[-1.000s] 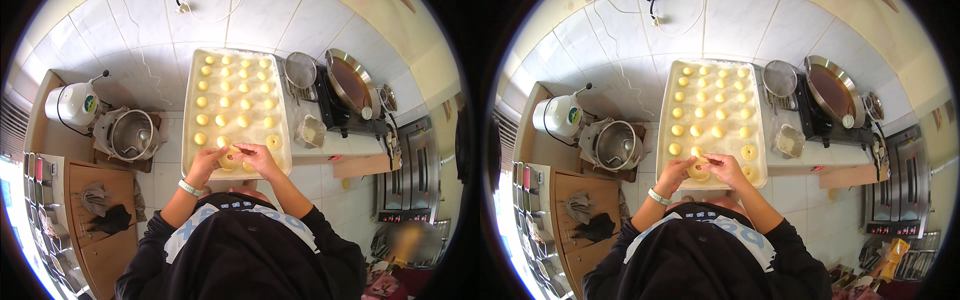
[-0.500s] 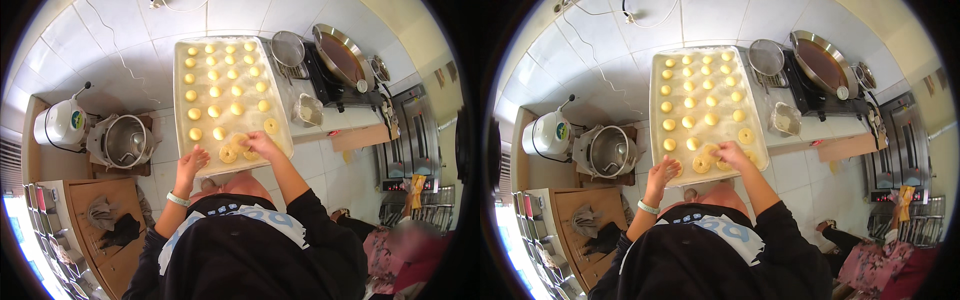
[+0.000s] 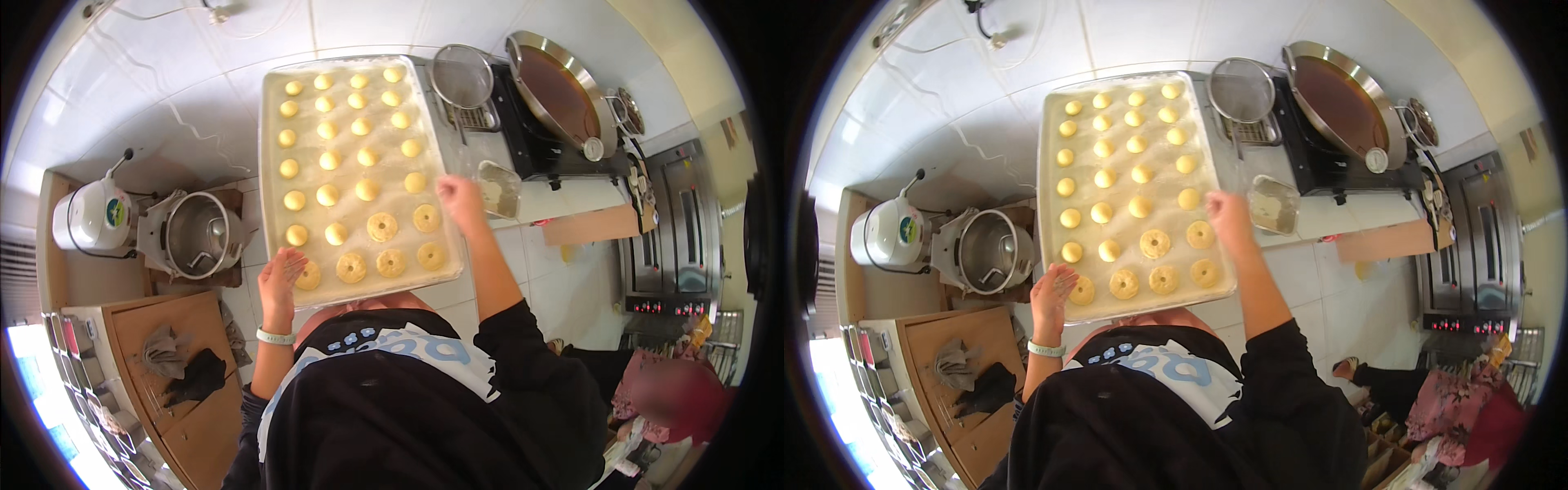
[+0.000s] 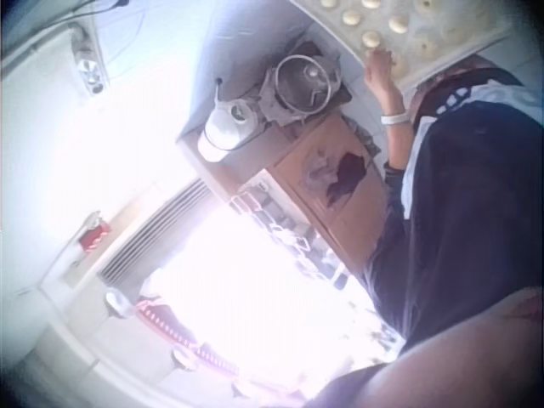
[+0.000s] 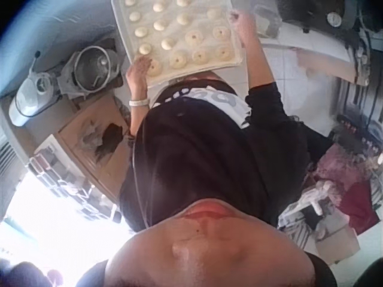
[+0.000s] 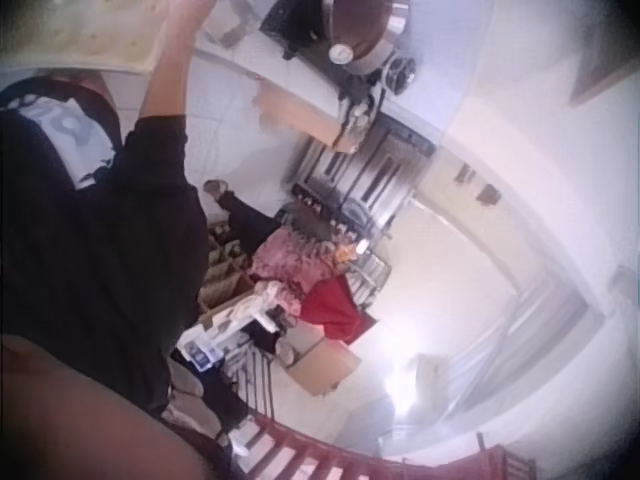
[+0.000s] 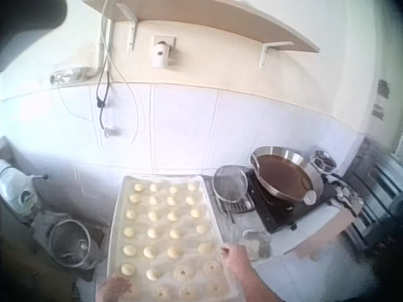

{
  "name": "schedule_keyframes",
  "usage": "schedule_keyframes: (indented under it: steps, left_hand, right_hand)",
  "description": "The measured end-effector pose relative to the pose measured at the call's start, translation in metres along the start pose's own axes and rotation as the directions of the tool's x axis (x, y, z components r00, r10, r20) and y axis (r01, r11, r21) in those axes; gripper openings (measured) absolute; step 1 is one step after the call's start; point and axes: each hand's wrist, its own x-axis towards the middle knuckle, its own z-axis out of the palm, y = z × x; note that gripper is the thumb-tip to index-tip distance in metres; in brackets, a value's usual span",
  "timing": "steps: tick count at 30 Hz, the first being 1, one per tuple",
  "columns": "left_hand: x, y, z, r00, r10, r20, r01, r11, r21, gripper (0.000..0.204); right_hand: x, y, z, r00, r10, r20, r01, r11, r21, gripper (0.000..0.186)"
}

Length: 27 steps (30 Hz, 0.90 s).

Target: The person forms round pieces of dough into rings by hand, places them on a metal tray, and then stores the trays in a rack.

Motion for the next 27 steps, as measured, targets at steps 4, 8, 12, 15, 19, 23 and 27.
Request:
schedule_keyframes:
  steps: [4, 8, 12, 15, 19, 23, 27]
  left_hand:
    - [0.004, -0.006, 0.011, 0.999, 0.006, -0.05, -0.008, 0.999, -0.041, 0.028]
    - [0.005, -0.008, 0.032, 0.999, -0.042, -0.035, 0.041, 0.999, -0.022, 0.027]
    - [0.007, -0.006, 0.046, 0.999, -0.036, -0.009, 0.036, 0.999, 0.008, 0.027]
    - [0.011, -0.009, 0.05, 1.0, -0.029, 0.009, 0.028, 1.0, 0.013, 0.026]
    - [0.012, -0.008, 0.058, 0.999, -0.043, 0.003, 0.043, 0.999, 0.01, 0.026]
    - [0.012, -0.013, 0.058, 0.997, -0.069, -0.023, 0.068, 0.997, -0.042, 0.027]
    - [0.022, -0.03, 0.046, 0.983, -0.185, -0.015, 0.172, 0.935, -0.31, 0.035]
  right_hand:
    - [0.034, 0.075, -0.089, 0.983, 0.171, -0.065, -0.182, 0.954, -0.237, 0.013]
    - [0.038, 0.136, -0.078, 0.934, 0.255, 0.25, -0.109, 0.87, -0.481, 0.026]
    - [0.024, 0.14, -0.03, 0.968, 0.227, 0.111, -0.118, 0.794, -0.597, 0.031]
    - [0.036, 0.144, -0.031, 0.91, 0.289, 0.297, -0.15, 0.898, -0.414, 0.026]
    - [0.033, 0.134, -0.054, 0.899, 0.264, 0.35, -0.049, 0.854, -0.518, 0.022]
    - [0.029, 0.12, -0.077, 0.97, 0.119, 0.21, -0.025, 0.915, -0.403, 0.015]
    - [0.033, 0.036, -0.087, 0.903, 0.358, 0.239, -0.101, 0.715, -0.691, 0.017]
